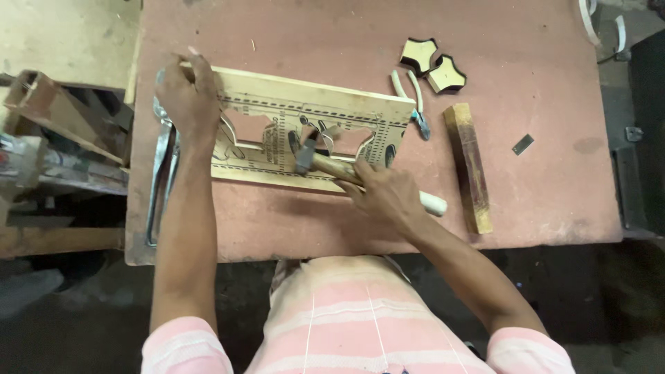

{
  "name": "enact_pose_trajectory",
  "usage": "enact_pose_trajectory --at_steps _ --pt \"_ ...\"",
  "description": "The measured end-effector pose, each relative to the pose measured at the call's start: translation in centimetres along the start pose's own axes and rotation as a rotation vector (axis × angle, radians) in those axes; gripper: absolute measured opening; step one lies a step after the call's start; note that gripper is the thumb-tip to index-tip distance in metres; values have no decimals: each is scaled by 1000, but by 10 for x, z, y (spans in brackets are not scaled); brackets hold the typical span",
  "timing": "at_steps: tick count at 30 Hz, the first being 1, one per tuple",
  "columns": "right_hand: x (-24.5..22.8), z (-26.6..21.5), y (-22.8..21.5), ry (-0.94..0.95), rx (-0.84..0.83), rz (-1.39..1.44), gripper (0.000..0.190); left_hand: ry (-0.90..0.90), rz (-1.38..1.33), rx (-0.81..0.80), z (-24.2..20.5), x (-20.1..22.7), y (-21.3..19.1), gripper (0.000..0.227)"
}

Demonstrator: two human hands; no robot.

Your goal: The person assembles a metal frame into a wooden jig using a hammer and pliers. They repeatedly tap the frame into place, adjust its position, and use pliers to bend or secure sections of the metal.

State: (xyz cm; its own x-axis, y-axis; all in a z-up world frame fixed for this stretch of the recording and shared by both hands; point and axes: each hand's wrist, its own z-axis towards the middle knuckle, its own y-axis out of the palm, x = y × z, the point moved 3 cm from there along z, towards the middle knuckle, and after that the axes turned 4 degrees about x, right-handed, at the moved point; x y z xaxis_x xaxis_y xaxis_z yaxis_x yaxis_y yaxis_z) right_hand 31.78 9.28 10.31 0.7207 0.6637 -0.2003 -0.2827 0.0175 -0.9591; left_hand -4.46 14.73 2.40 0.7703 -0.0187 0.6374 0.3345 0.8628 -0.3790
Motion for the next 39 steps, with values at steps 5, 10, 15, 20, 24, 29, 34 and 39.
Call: enact_pose_trajectory --at_steps 5,10,15,20,24,29,34,39 --pt "14 -74 -37 -208 187 130 36 -342 -254 49 -7 -16 -9 44" --pt "54 -159 -60 -3 385 141 17 450 -111 521 -6 14 -21 29" --pt "74 -169 -53 399 430 -13 32 -472 -1182 145 -24 36 -77 13" --pt "87 -157 -13 397 372 -213 30 -927 -948 376 -100 61 -132 65" --pt "94 -131 -6 362 354 -178 33 -805 -1003 381 -120 58 -133 63" --pt "108 -53 -21 162 420 101 19 -724 -1008 312 -129 16 -86 58" --pt "161 51 10 52 338 64 45 -252 -67 -128 -138 39 -55 52" --pt "194 109 36 181 10 2 52 0 125 -621 -173 105 -86 62"
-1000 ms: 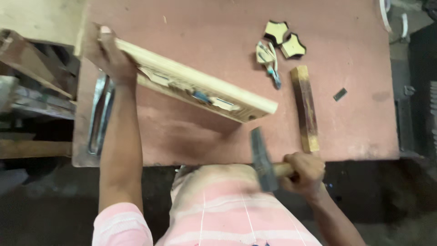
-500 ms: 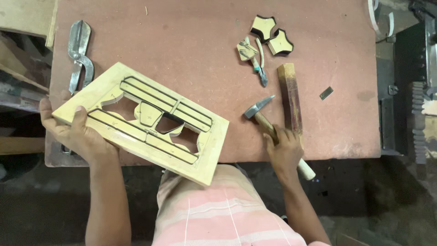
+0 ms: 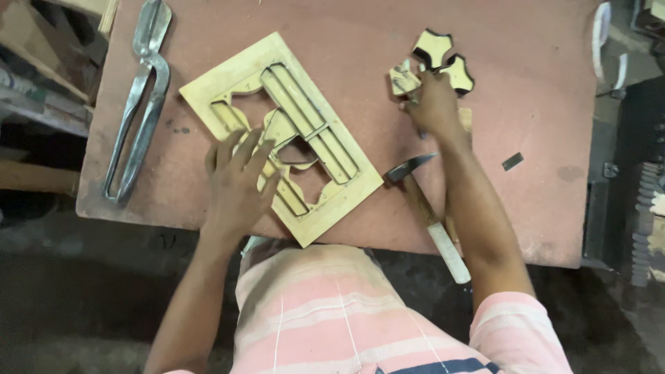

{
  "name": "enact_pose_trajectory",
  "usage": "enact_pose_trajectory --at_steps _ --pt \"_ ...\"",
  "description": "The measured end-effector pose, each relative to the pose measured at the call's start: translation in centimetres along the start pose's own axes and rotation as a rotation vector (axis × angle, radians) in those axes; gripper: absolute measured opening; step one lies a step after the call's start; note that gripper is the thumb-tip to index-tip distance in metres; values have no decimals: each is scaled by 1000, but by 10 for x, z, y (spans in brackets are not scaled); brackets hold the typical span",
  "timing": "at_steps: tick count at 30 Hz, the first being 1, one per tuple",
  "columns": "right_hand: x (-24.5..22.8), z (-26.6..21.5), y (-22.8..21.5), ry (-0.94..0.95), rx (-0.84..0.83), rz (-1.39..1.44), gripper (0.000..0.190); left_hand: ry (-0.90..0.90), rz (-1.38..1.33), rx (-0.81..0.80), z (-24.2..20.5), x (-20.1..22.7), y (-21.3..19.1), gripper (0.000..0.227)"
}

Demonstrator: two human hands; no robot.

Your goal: The person assembles a metal frame into a wooden jig using a hammer and pliers. They repeatedly tap the frame into place, adjust its position, and use pliers to bend or secure sections of the metal.

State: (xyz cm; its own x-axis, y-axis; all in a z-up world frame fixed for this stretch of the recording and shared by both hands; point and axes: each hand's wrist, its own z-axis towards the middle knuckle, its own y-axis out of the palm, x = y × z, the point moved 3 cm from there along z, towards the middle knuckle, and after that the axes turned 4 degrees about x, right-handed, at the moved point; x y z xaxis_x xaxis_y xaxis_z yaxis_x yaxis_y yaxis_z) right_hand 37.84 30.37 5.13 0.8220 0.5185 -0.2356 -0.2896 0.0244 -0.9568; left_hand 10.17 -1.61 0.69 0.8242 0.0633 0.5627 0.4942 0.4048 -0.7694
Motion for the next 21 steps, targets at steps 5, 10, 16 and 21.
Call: enact_pose_trajectory --at_steps 5,10,16,21 --pt "31 5 3 128 -136 -54 58 -98 -142 -35 -26 -3 -16 102" --pt "48 -14 17 -199 69 -241 43 -90 37 -11 -24 -12 -2 107" --pt "17 -32 -31 395 147 1124 16 -41 129 -4 -1 14 23 112" --pt "-65 -79 -44 280 222 1768 18 79 69 -80 24 30 23 83"
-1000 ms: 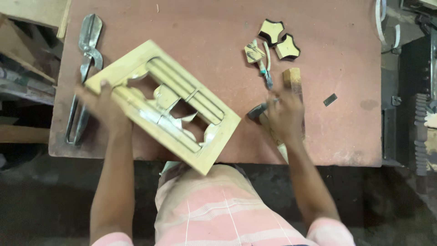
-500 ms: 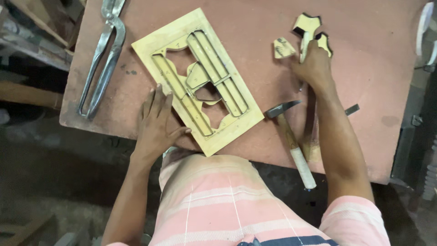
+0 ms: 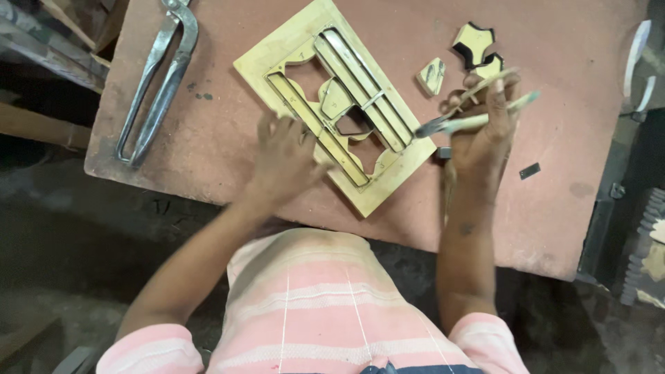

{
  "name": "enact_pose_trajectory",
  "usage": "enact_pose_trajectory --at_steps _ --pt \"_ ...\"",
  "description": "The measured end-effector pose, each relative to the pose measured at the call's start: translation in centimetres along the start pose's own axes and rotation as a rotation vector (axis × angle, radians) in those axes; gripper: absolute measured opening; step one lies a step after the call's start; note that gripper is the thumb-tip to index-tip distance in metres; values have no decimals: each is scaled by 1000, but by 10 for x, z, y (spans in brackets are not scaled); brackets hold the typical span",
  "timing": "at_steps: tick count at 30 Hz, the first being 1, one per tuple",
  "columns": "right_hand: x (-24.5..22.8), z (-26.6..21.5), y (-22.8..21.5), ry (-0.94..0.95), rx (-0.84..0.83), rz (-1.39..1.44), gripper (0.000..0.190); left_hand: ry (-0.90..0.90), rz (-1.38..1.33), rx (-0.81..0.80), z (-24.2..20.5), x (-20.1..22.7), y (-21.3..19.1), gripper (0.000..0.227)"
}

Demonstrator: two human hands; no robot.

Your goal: The person assembles a metal frame into a wooden jig using a hammer and pliers. They repeatedly tap the frame into place, adjust its position, and use pliers to bend or secure sections of the metal.

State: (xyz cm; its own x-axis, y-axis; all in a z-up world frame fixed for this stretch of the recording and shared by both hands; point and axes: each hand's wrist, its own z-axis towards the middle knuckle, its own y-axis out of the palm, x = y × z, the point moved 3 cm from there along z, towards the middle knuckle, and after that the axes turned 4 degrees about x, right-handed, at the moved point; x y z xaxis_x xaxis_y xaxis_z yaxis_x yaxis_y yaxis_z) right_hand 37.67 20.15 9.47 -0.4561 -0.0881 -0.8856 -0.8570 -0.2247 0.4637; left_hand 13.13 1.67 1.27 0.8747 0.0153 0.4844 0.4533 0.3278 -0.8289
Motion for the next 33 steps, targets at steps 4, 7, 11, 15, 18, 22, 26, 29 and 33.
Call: enact_pose_trajectory --at_steps 4,7,11,15,18,22,26,29,33 --pt "21 -2 32 21 -149 281 51 48 -141 -2 76 -21 -7 51" --pt "47 3 27 85 129 210 53 349 -119 139 131 -26 7 59" --pt "76 1 19 91 180 256 59 372 20 -55 160 -39 42 61" --pt "102 -5 8 63 215 285 54 348 38 -120 158 -44 56 63" --pt "110 -6 5 77 253 280 48 372 60 -78 159 -41 50 64" --pt "113 -7 8 89 300 325 42 384 -12 -66 159 -41 45 52" --pt "107 -9 26 -13 102 368 21 349 42 -135 161 -45 49 50" --pt "80 -21 38 -125 52 144 19 359 71 -177 165 -40 52 51" --pt "-15 -39 34 -353 15 19 22 351 15 -206 168 -39 41 47"
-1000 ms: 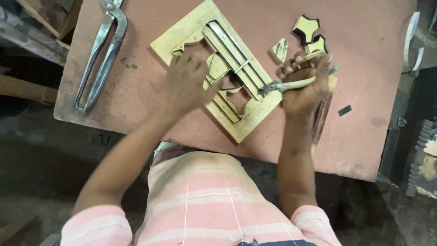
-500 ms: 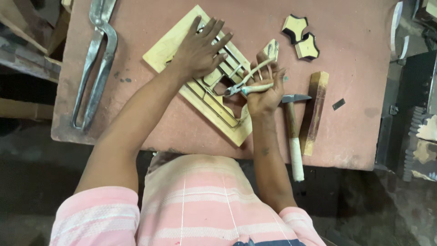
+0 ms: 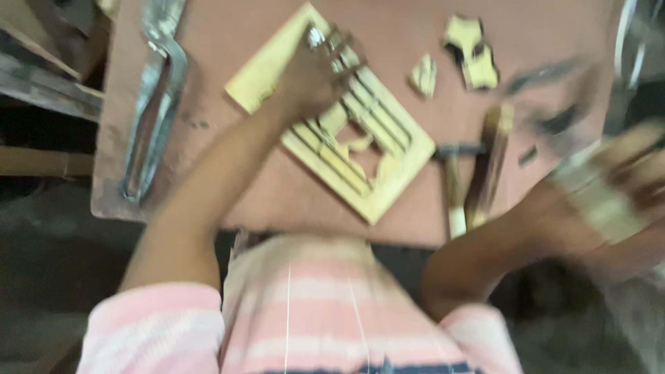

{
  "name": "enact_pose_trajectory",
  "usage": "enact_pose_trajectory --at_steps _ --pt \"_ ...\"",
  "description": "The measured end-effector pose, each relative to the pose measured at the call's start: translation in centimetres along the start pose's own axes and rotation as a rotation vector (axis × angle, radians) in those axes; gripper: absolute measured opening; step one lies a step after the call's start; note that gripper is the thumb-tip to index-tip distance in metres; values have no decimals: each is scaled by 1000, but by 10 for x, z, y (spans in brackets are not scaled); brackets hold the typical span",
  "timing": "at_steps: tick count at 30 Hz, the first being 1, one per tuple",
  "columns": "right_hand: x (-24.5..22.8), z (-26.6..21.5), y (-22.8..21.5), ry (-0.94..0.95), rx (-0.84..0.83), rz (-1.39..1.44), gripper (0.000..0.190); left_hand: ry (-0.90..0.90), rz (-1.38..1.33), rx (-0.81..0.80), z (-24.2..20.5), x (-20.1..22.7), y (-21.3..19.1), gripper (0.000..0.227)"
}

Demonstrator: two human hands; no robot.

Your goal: The person assembles a metal frame into a wooden jig using a hammer and pliers. They repeatedly tap the frame into place, adjust its position, and use pliers to bend or secure sections of the metal.

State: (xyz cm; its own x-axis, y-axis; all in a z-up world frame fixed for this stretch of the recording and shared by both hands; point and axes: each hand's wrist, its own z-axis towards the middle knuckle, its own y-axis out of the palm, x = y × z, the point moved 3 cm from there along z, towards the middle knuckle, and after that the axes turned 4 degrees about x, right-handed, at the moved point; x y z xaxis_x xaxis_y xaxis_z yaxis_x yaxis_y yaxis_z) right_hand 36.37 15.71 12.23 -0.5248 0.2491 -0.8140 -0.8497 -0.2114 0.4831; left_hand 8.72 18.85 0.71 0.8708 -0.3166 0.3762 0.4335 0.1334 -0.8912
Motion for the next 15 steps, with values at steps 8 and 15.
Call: enact_pose_trajectory --at_steps 8,15 --pt "-60 11 15 -96 44 181 34 -300 -785 257 -35 75 17 70" --pt "15 3 -12 330 157 127 60 -668 -1586 381 -90 141 42 37"
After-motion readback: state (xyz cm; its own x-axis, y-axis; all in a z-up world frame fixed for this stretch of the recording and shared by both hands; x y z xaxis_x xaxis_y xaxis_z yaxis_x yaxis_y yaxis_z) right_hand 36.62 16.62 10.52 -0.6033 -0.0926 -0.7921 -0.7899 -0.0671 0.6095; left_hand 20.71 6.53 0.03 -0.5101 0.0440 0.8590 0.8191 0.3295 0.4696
